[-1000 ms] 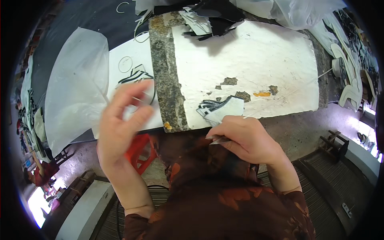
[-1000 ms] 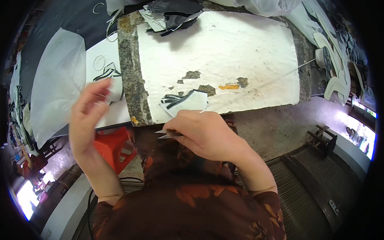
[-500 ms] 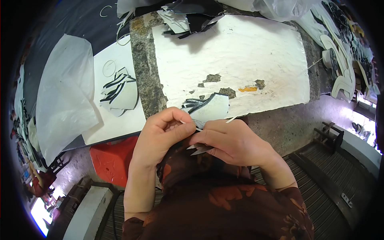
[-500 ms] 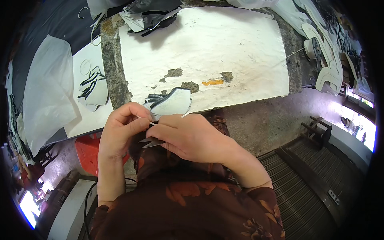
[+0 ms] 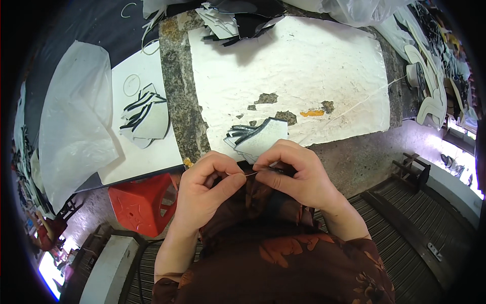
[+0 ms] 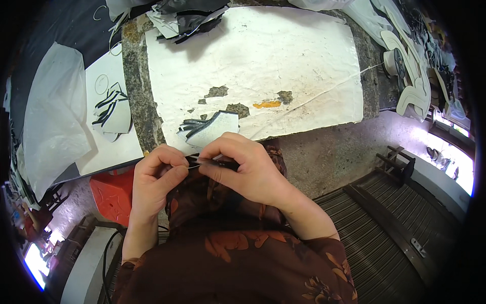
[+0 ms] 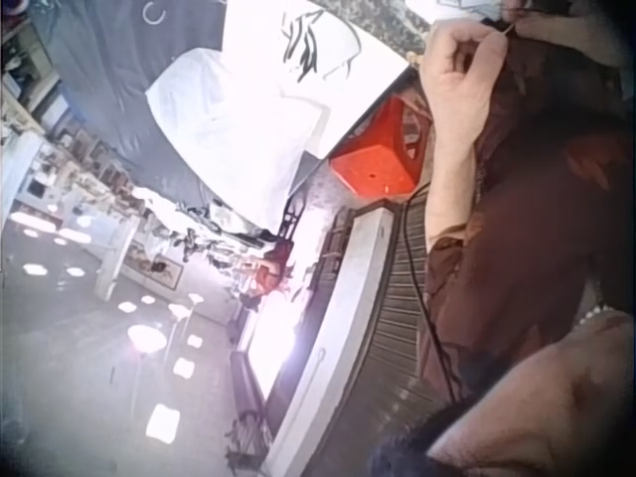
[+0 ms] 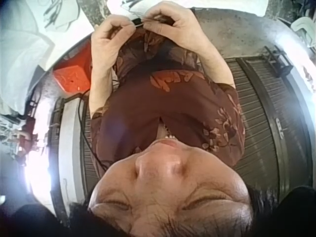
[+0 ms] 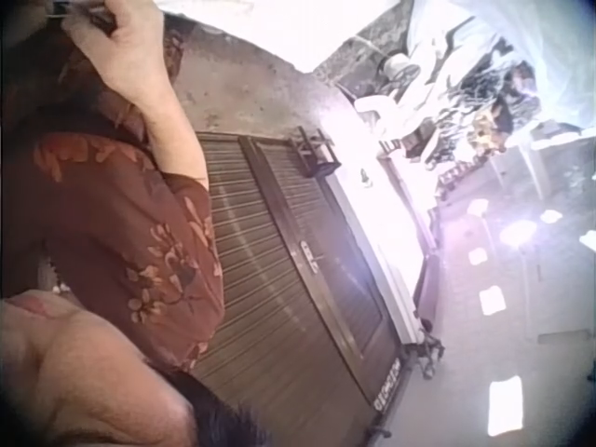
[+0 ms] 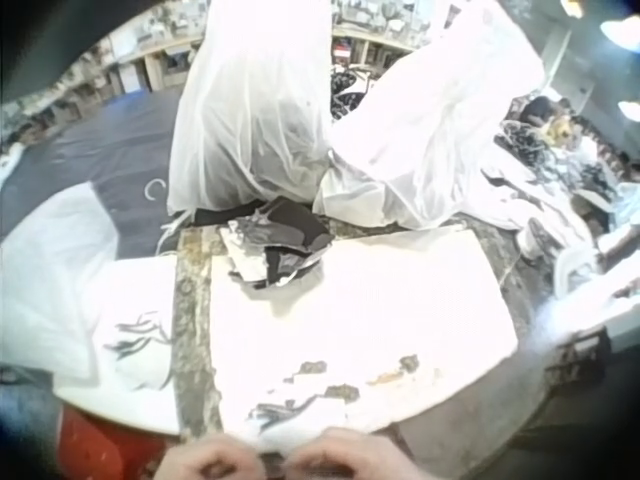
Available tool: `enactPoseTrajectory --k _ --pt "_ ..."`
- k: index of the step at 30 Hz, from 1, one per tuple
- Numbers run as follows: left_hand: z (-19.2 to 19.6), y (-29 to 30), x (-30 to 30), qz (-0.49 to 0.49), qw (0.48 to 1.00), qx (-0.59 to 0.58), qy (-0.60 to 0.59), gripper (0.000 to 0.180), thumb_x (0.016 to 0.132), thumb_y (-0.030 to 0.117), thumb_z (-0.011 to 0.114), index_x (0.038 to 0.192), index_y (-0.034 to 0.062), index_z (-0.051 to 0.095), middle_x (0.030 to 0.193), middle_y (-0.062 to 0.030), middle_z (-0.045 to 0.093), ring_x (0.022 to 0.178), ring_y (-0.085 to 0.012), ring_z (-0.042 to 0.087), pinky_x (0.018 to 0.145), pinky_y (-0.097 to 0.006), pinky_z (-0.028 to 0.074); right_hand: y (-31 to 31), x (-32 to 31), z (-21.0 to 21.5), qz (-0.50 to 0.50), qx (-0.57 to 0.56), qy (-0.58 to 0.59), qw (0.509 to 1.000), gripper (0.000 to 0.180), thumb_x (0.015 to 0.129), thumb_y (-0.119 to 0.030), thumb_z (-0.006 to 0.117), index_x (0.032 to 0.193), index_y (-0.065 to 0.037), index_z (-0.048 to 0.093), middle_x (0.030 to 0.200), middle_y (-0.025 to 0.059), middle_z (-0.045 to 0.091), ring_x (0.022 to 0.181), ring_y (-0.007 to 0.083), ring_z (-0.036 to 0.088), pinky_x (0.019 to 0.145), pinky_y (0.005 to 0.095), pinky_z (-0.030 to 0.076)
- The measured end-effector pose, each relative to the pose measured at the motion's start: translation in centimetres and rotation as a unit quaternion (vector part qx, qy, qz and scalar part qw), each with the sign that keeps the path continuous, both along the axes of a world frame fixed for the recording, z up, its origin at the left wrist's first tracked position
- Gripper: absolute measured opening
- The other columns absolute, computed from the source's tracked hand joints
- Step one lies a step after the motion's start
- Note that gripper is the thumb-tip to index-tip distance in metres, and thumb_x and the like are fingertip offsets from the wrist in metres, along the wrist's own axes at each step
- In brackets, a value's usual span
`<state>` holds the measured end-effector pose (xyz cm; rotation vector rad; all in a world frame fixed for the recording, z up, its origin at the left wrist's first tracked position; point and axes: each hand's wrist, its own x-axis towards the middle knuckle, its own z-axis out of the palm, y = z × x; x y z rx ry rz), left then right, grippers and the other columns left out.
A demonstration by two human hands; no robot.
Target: Trim excess material and loose threads from shoe components using trimming nippers at a workbench.
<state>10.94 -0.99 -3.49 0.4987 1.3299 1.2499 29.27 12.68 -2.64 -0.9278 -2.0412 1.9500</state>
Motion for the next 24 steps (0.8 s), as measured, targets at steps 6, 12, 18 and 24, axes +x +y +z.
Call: enactPoseTrajectory --k 6,12,18,24 --pt "-0.4 -0.7 0.0 0.015 0.999 0.045 0.005 0.014 0.093 -0.002 0.073 0.106 0.0008 0.070 0.102 -0.0048 0.064 0.092 -0.0103 0.060 0.081 -0.024 0.046 -0.1 -0.5 0.3 0.004 0.002 0.020 1.000 0.016 0.086 0.002 0.080 0.099 -0.005 0.073 0.095 0.0030 0.066 0.083 0.0109 0.061 0.074 0.0249 0.048" --pt "-1.9 -0.2 1.8 -0.088 0.852 0.139 0.497 0.042 0.084 0.012 0.081 0.125 0.0054 0.071 0.110 -0.0070 0.064 0.095 -0.0255 0.062 0.085 -0.037 0.049 1.4 -0.6 0.7 -0.097 -0.036 -0.017 0.995 0.006 0.092 -0.004 0.077 0.096 -0.002 0.072 0.090 -0.0016 0.064 0.080 0.0068 0.055 0.072 0.0225 0.043" --pt "-2.6 -0.6 3.7 -0.101 0.794 0.115 0.588 0.038 0.085 0.015 0.080 0.121 0.0052 0.073 0.121 -0.0078 0.064 0.110 -0.0302 0.059 0.095 -0.043 0.046 3.2 -2.5 0.5 0.020 0.049 -0.042 0.998 0.008 0.090 -0.006 0.075 0.097 -0.003 0.072 0.084 0.0019 0.063 0.073 0.0109 0.054 0.067 0.0272 0.044" --pt "-2.9 -0.8 4.0 -0.101 0.776 0.115 0.612 0.040 0.083 0.014 0.080 0.121 0.0055 0.072 0.125 -0.0080 0.063 0.116 -0.0299 0.059 0.097 -0.045 0.044 3.6 -3.4 -0.5 0.093 0.179 -0.118 0.972 0.017 0.085 -0.018 0.070 0.096 -0.005 0.069 0.090 0.0133 0.068 0.084 0.0359 0.067 0.074 0.0440 0.054"
